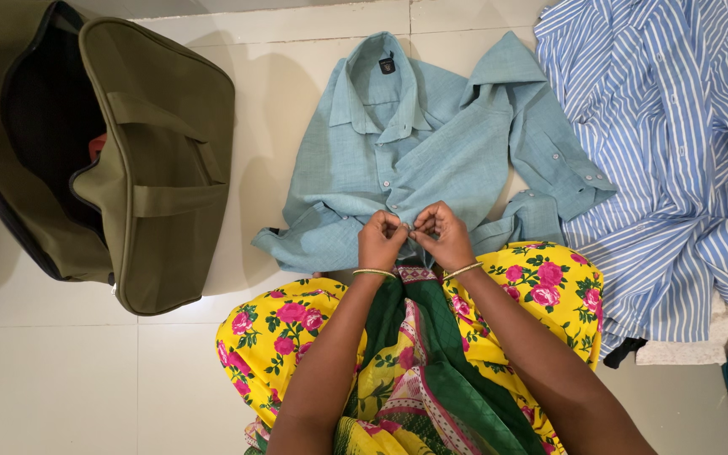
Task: The person buttons a light blue long-sleeved shirt while sitting on the floor, handling the fabric and buttons by hand near a green bag.
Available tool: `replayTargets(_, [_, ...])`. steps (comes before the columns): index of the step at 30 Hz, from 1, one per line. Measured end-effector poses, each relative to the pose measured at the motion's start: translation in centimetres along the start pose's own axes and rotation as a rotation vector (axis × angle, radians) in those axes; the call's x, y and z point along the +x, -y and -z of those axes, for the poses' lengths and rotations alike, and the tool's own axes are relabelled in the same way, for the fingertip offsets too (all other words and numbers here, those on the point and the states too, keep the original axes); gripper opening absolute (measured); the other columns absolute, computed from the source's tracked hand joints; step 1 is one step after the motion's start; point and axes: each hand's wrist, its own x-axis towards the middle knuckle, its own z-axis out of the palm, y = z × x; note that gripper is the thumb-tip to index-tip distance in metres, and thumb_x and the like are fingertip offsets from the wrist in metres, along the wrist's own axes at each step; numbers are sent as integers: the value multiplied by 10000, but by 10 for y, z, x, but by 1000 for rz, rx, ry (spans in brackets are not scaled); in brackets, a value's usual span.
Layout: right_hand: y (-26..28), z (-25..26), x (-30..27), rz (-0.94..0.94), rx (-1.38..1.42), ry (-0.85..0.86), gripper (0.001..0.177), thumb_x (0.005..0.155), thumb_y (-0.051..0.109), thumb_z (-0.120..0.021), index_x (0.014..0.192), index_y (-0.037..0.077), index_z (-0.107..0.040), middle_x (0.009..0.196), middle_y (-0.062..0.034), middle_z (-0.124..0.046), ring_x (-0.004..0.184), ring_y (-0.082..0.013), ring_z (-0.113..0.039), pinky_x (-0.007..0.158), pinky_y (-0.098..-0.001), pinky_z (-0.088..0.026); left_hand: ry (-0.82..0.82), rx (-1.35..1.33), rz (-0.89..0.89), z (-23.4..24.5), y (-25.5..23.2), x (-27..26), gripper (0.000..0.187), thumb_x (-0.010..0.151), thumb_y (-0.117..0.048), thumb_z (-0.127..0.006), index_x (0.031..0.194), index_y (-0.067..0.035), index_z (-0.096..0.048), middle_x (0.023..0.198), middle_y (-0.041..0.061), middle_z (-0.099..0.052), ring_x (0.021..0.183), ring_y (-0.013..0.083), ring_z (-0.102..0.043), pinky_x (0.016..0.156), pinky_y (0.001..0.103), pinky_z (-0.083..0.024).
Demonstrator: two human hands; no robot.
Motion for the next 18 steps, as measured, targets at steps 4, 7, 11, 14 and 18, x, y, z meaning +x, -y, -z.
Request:
replayTargets(4, [7,-3,-1,10,-45,10,296,827,-109,-746,1019,30,-567,912,-12,-637,821,-69,-645,771,-234,-551,-13,63,37,2,-13,-1,209,838,-90,-791,913,1,-618,779,78,-737,686,102,-697,623,260,-557])
replayTargets(7, [13,-4,-2,44,-82,24,292,820,-110,-731,1021,28,-570,909,-17,-657,825,-67,-660,771,-236,-564,-30,74,38,2,-21,-1,303,819,-102,-809,991,-9,-577,783,100,-743,679,120,-719,615,272,-569])
replayTargets(11, [19,-6,-2,59,-120,15,284,815,-104,-748,1004,27,-581,906,-23,-660,819,-76,-656,768,-245,-564,-47,87,61,3,-23,-1,381,800,-92,-823,1052,-17,-546,783,116,-741,670,130,-719,606,281,-566])
replayTargets(14, [23,-7,-3,73,-163,2,281,810,-93,-760,995,29,-587,905,-26,-664,813,-87,-661,764,-253,-564,-48,56,59,4,-23,-1,380,801,-75,-818,1045,-27,-530,763,101,-735,643,117,-694,592,273,-549])
replayTargets(18, [25,-8,-3,86,-199,-1,280,801,-86,-764,990,31,-593,906,-30,-669,816,-100,-672,766,-261,-566,-27,-15,87,4,-23,-2,369,820,-44,-804,1043,-44,-510,732,67,-697,625,92,-634,573,264,-511])
